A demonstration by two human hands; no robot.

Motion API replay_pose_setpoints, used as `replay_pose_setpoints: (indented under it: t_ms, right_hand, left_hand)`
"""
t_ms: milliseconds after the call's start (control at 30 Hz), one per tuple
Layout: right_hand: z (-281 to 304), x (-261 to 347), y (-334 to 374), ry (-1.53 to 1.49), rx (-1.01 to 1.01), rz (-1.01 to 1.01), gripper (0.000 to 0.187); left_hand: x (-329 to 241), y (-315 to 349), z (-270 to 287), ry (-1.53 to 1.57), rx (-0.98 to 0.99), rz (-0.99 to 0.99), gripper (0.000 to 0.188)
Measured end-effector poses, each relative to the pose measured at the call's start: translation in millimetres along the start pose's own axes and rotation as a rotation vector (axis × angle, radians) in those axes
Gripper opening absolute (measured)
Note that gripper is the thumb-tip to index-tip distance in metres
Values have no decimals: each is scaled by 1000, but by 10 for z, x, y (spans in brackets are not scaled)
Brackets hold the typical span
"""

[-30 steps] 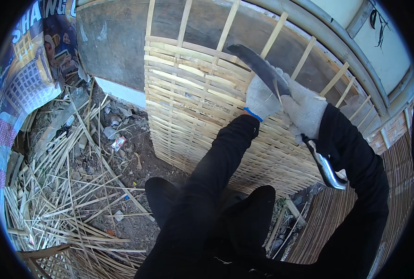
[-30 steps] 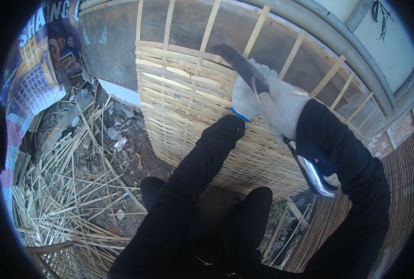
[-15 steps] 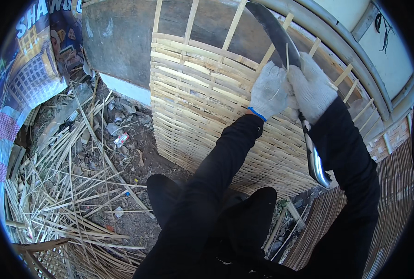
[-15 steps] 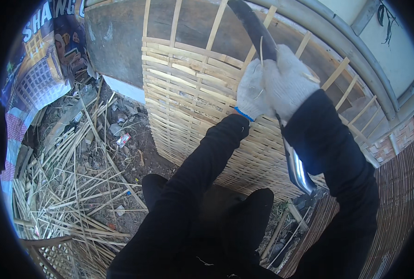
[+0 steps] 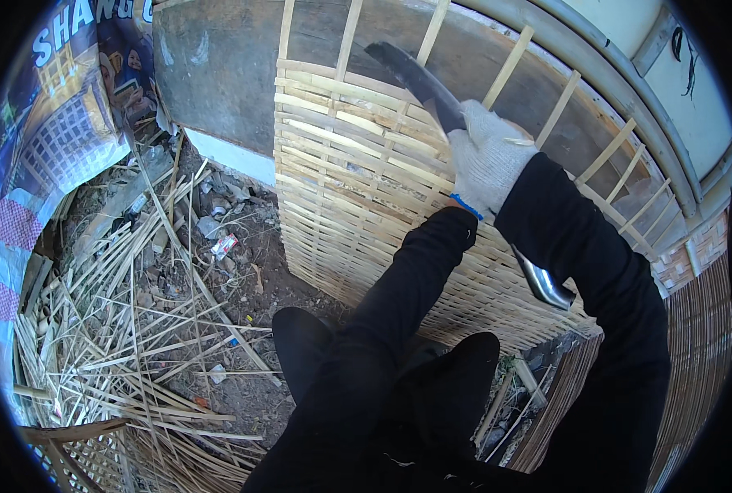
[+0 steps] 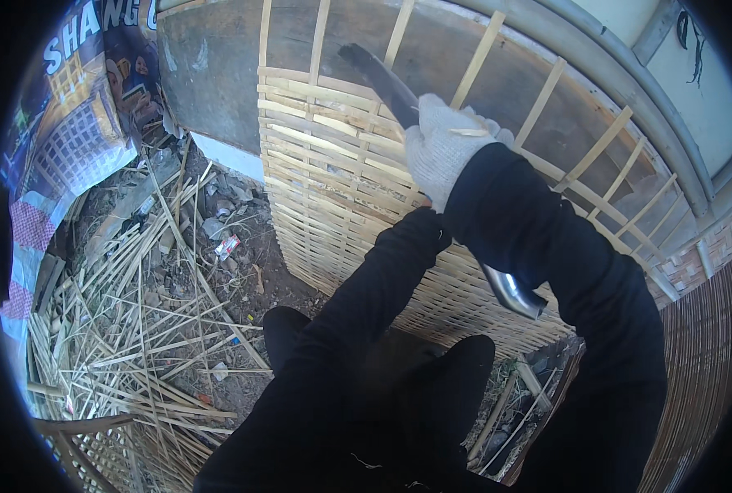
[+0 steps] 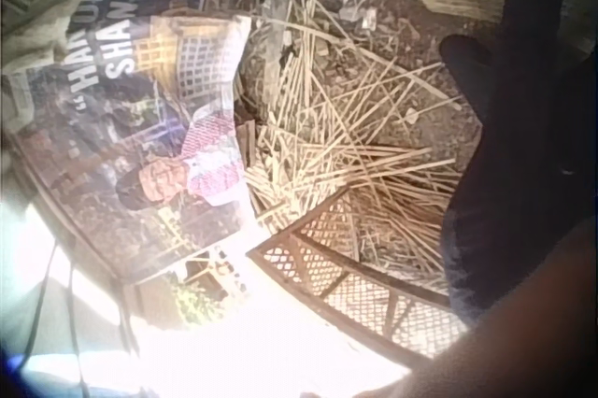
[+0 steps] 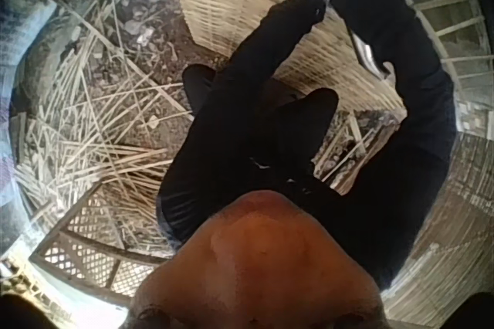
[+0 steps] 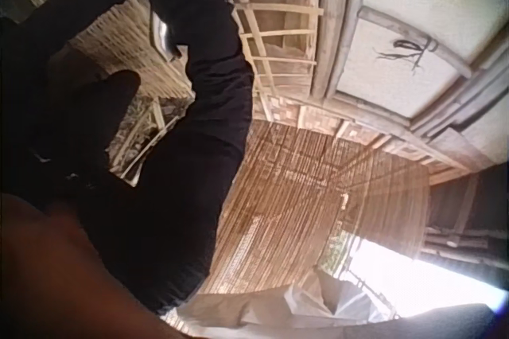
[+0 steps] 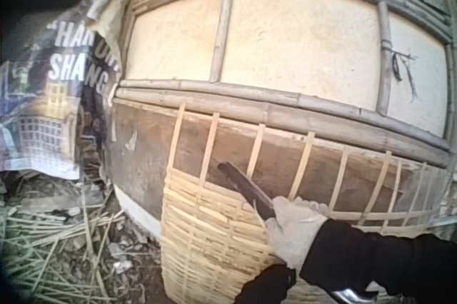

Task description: Assembling and securing a woven bamboo mat by attaching bamboo strips.

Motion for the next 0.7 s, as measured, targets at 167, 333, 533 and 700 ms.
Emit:
replay_pose_setpoints:
  t_ms: [167,333,533,700]
  right_hand:
    - [11,-58,-31,-99,24,58,23]
    - [647,-462,550,-398,-97,-26,25]
    - [1036,-1144,1134,-720,-336,-359,25]
    - [688,-1628,1397,-652,-226,-460,27]
  left_hand:
    - [33,49,33,205,-3,-136,49]
    - [-1123,115,-144,220,-82,-376,31]
    - [-1660,321,-462,-885,-49,-890,17]
    - [-1581,288,-527,-936,-54,-880,17]
Point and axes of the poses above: each hand's wrist, its own y-axis away from the middle knuckle, its own z-axis out of the back of the hand, x = y × z, the point moved 10 cm from there along -y, towards the middle knuckle, and after that the axes turned 15 degrees about y, right-handed, at the moved point
